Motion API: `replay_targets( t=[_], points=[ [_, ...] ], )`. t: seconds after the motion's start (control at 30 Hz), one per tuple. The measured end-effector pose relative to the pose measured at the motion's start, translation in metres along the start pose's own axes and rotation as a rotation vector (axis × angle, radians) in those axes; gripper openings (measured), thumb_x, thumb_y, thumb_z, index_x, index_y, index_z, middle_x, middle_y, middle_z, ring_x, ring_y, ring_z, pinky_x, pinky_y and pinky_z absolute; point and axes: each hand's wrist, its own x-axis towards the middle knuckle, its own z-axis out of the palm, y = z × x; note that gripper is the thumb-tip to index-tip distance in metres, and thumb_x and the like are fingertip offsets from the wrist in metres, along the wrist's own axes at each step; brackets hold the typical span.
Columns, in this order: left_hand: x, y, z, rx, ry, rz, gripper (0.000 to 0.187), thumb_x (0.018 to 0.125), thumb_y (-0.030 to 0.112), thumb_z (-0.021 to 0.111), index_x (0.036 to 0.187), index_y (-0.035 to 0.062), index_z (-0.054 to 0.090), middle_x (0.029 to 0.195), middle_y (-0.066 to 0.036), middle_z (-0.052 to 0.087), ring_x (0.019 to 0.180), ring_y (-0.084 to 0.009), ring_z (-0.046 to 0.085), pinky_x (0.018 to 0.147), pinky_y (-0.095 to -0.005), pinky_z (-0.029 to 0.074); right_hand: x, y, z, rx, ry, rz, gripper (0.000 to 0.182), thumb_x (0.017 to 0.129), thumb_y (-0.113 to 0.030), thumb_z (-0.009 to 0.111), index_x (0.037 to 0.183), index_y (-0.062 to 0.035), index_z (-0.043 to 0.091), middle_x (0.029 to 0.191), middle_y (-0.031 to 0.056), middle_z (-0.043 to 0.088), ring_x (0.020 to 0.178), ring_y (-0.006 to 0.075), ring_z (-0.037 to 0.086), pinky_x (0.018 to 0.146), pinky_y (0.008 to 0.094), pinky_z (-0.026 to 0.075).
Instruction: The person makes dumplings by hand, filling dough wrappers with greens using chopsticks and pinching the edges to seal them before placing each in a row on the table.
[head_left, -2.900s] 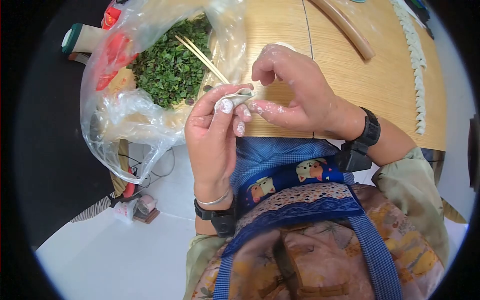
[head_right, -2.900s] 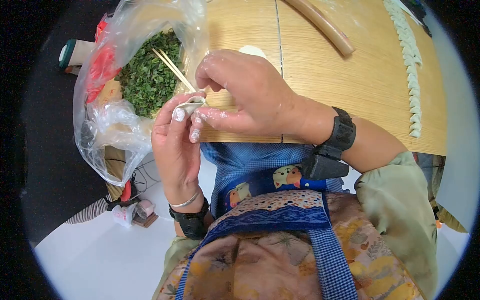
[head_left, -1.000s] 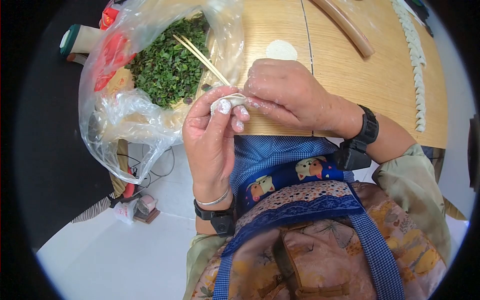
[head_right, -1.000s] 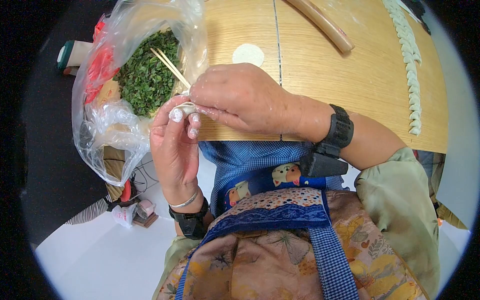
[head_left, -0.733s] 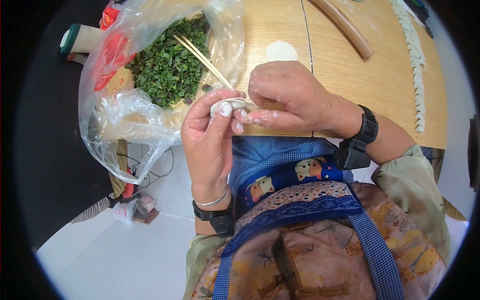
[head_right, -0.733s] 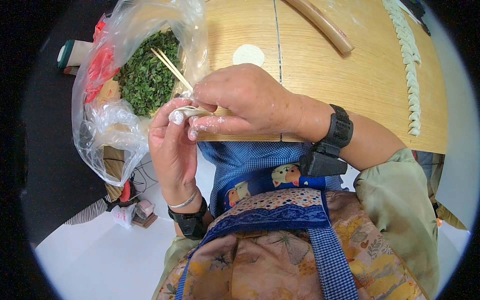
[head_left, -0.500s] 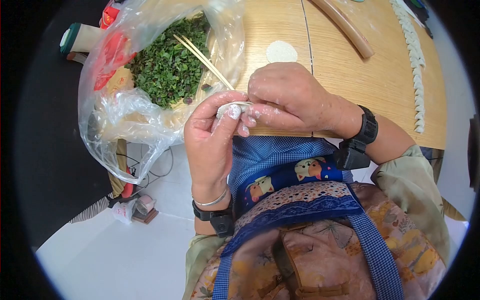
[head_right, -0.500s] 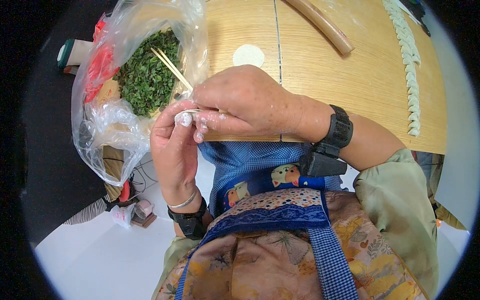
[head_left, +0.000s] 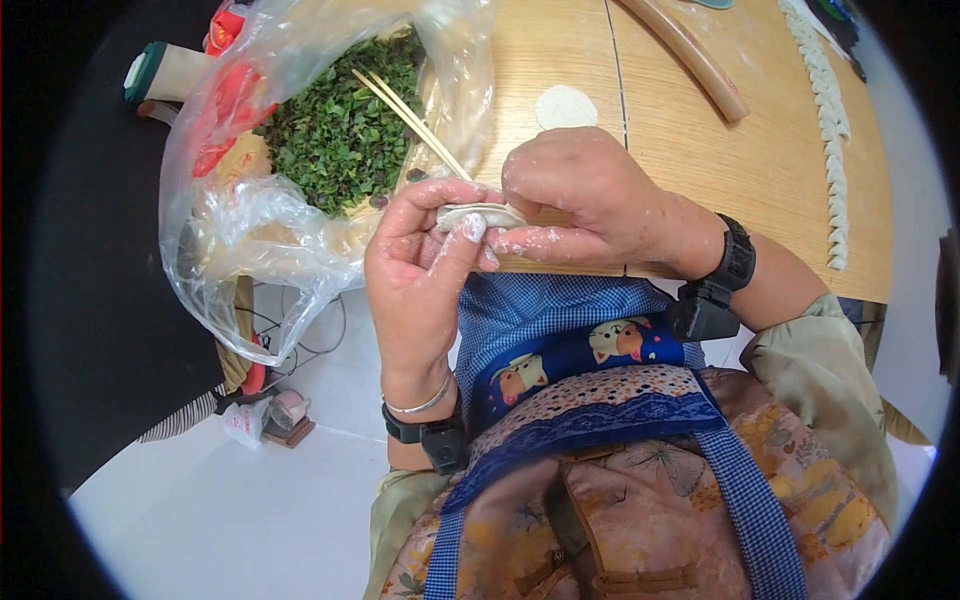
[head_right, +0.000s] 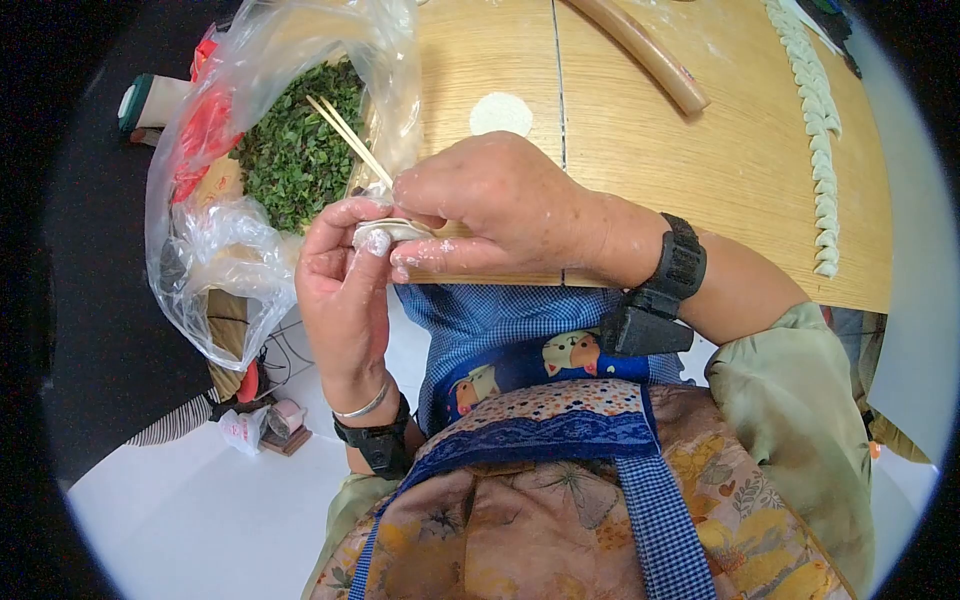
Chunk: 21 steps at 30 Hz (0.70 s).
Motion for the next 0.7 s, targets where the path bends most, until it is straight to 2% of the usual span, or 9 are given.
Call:
replay_targets(
  t=[0.07,0.2,0.27,0.37,0.5,0.57,0.7],
  points=[
    [0.000,0.001,0.000,0.047,-0.029,0.001,0.022,0.089,-0.007,0.057,0.110,-0.0037,0.056,0.105,-0.013,0.065,0.079,-0.0101,0.062,0.068,-0.0199,0.050,-0.001,-0.001,0.002,0.047,0.016,0.014,0.030,0.081,-0.027,0.069,0.069,-0.0086,0.049,0.062,0.0073,0.047,0.057,0.0300,0.050,0.052,0.0382,0.037],
    [0.000,0.001,-0.002,0.067,-0.079,0.024,0.022,0.089,-0.007,0.056,0.110,-0.0040,0.056,0.106,-0.012,0.064,0.082,-0.0108,0.063,0.067,-0.0199,0.050,-0.001,0.000,0.003,0.069,-0.012,0.012,0.025,0.084,-0.023,0.065,0.070,-0.0080,0.051,0.063,0.0076,0.049,0.059,0.0302,0.051,0.053,0.0392,0.038],
    [0.000,0.001,-0.002,0.100,-0.085,0.002,0.022,0.089,-0.007,0.056,0.111,-0.0040,0.055,0.107,-0.013,0.064,0.084,-0.0114,0.064,0.068,-0.0202,0.050,-0.001,0.003,0.004,0.036,-0.028,-0.032,0.016,0.085,-0.022,0.063,0.084,-0.0068,0.059,0.068,0.0113,0.057,0.064,0.0335,0.059,0.056,0.0425,0.046],
    [0.001,0.002,0.000,0.056,-0.036,0.027,0.022,0.089,-0.008,0.055,0.111,-0.0039,0.055,0.107,-0.013,0.064,0.084,-0.0113,0.063,0.068,-0.0201,0.050,0.000,0.003,0.004,-0.001,0.025,-0.058,0.014,0.085,-0.021,0.063,0.085,-0.0066,0.060,0.069,0.0117,0.057,0.064,0.0334,0.059,0.056,0.0425,0.046],
    [0.002,0.002,-0.003,0.062,-0.055,0.043,0.023,0.089,-0.008,0.054,0.112,-0.0038,0.054,0.107,-0.013,0.064,0.085,-0.0113,0.063,0.068,-0.0198,0.050,0.000,0.003,0.000,0.005,0.000,-0.053,0.014,0.085,-0.021,0.064,0.082,-0.0074,0.060,0.067,0.0119,0.057,0.063,0.0330,0.059,0.055,0.0419,0.045],
    [0.000,0.002,-0.001,0.086,-0.033,0.038,0.022,0.089,-0.008,0.054,0.111,-0.0040,0.054,0.106,-0.012,0.064,0.085,-0.0111,0.063,0.068,-0.0195,0.050,0.001,0.000,-0.006,-0.018,-0.103,0.019,0.015,0.084,-0.021,0.064,0.079,-0.0083,0.059,0.064,0.0115,0.056,0.061,0.0327,0.058,0.053,0.0415,0.044],
    [-0.002,0.004,-0.005,0.163,-0.089,0.029,0.022,0.089,-0.008,0.055,0.111,-0.0043,0.055,0.105,-0.012,0.064,0.084,-0.0112,0.064,0.068,-0.0199,0.050,0.000,0.000,-0.003,-0.035,-0.086,0.028,0.017,0.084,-0.022,0.064,0.077,-0.0089,0.058,0.062,0.0111,0.054,0.059,0.0329,0.057,0.052,0.0417,0.043]
  ],
)
